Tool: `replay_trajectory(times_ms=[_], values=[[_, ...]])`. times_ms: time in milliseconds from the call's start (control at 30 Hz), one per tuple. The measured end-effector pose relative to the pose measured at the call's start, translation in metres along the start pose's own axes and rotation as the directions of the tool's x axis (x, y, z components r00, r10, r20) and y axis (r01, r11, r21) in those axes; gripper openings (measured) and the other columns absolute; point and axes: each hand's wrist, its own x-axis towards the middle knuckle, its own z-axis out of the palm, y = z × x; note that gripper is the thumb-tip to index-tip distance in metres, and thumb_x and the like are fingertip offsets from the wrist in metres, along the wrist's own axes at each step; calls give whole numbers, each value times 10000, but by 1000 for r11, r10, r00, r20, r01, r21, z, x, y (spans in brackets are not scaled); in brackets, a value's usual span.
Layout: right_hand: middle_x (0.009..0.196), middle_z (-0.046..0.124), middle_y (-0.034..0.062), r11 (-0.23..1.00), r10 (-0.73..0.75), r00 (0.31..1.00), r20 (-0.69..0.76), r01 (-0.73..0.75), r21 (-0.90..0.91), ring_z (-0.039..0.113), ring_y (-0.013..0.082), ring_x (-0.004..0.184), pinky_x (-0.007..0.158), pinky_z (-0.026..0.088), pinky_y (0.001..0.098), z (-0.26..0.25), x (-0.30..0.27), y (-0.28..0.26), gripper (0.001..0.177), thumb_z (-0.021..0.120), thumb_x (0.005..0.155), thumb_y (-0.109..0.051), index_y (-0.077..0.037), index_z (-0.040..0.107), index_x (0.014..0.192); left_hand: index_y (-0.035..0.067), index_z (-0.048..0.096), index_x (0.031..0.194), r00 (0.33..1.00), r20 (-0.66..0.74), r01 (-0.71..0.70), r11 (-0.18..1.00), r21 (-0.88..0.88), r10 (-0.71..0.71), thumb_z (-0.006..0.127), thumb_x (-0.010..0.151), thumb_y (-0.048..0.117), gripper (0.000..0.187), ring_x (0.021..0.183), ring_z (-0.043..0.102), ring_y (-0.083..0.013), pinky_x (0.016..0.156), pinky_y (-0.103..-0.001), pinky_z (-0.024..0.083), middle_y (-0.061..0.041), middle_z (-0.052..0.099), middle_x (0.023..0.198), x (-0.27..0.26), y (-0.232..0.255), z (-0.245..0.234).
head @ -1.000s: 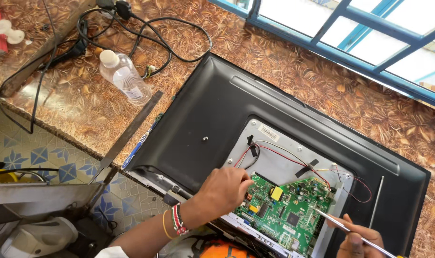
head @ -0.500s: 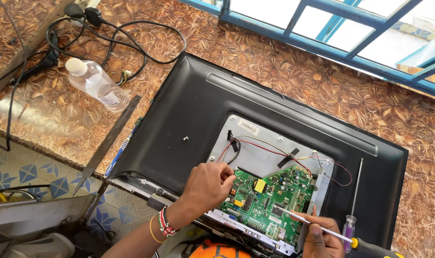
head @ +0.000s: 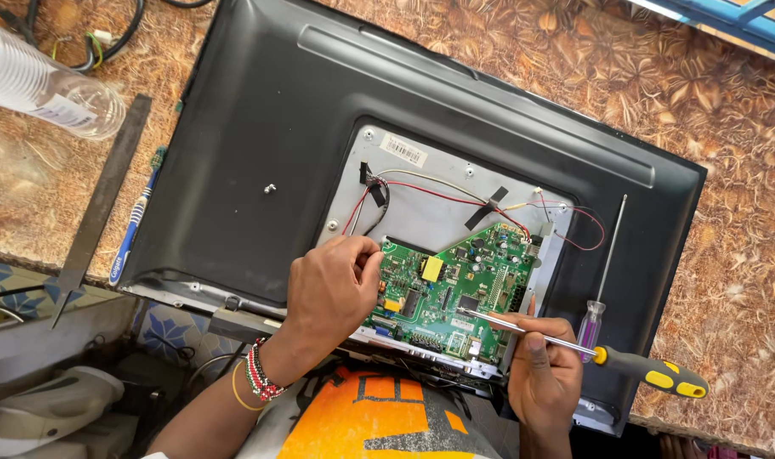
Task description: The person cleans a green circuit board with a toothbrush, then places it into the back of a disassembled television. They use a screwdriver to secure the board with screws.
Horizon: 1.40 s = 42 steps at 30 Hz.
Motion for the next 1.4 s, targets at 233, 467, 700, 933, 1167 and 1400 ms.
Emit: replay_trajectory(times_ms=[233, 467, 700, 933, 1167, 1400], values=[[1058, 728, 129, 999, 42, 999, 10, -42, 0, 717, 310, 1105, 1404, 160, 482, 2, -1, 2, 181, 583, 1078, -247, -71, 628, 1080, 174, 672, 842, 999, -35, -31, 999, 10, 31, 639, 965, 231, 139, 622, 635, -253, 472, -440, 455, 3, 663, 732, -3, 1, -2], [1027, 706, 116, 1000, 6, 1000, -10, -6, 26, 719, 309, 1065, 1292, 296, 485, 6, 2, -5, 205, 603, 1062, -241, -42, 649, 1061, 224, 730, 938, 1000, -20, -7, 998, 65, 8, 663, 965, 260, 81, 661, 666, -286, 527, -453, 477, 3, 702, 804, -4, 6, -2], [1069, 675, 42, 959, -34, 999, 34, 42, -279, 737, 243, 1049, 1393, 142, 537, 20, 11, -25, 267, 570, 1073, -289, -54, 694, 1050, 229, 760, 982, 1000, -28, 0, 999, 41, 1, 685, 981, 253, 78, 604, 630, -200, 499, -387, 478, 39, 677, 767, -7, 2, -1], [1088, 717, 87, 715, -102, 976, 194, 207, -668, 694, 168, 1003, 1351, 327, 503, 55, 41, -69, 279, 512, 1076, -256, -34, 673, 1125, 224, 729, 979, 994, -92, -57, 998, -3, 56, 658, 977, 227, 71, 706, 670, -286, 537, -438, 470, 23, 698, 861, -9, -4, -4], [1193, 746, 33, 612, -47, 784, 619, 512, -602, 744, 169, 961, 1314, 195, 579, 98, 79, -66, 116, 485, 1087, -91, -106, 586, 1140, 200, 701, 972, 991, -97, -94, 994, -63, 87, 610, 1008, 222, 101, 632, 640, -270, 491, -422, 481, 32, 652, 865, -12, -10, 4], [1081, 743, 0, 469, -33, 637, 771, 691, -550, 713, 201, 911, 1250, 263, 578, 115, 96, -61, 164, 514, 1070, -105, -66, 666, 1118, 207, 682, 937, 998, -54, -47, 996, -74, 43, 569, 1015, 263, 148, 649, 651, -354, 495, -500, 479, 1, 657, 908, -12, -11, 6]])
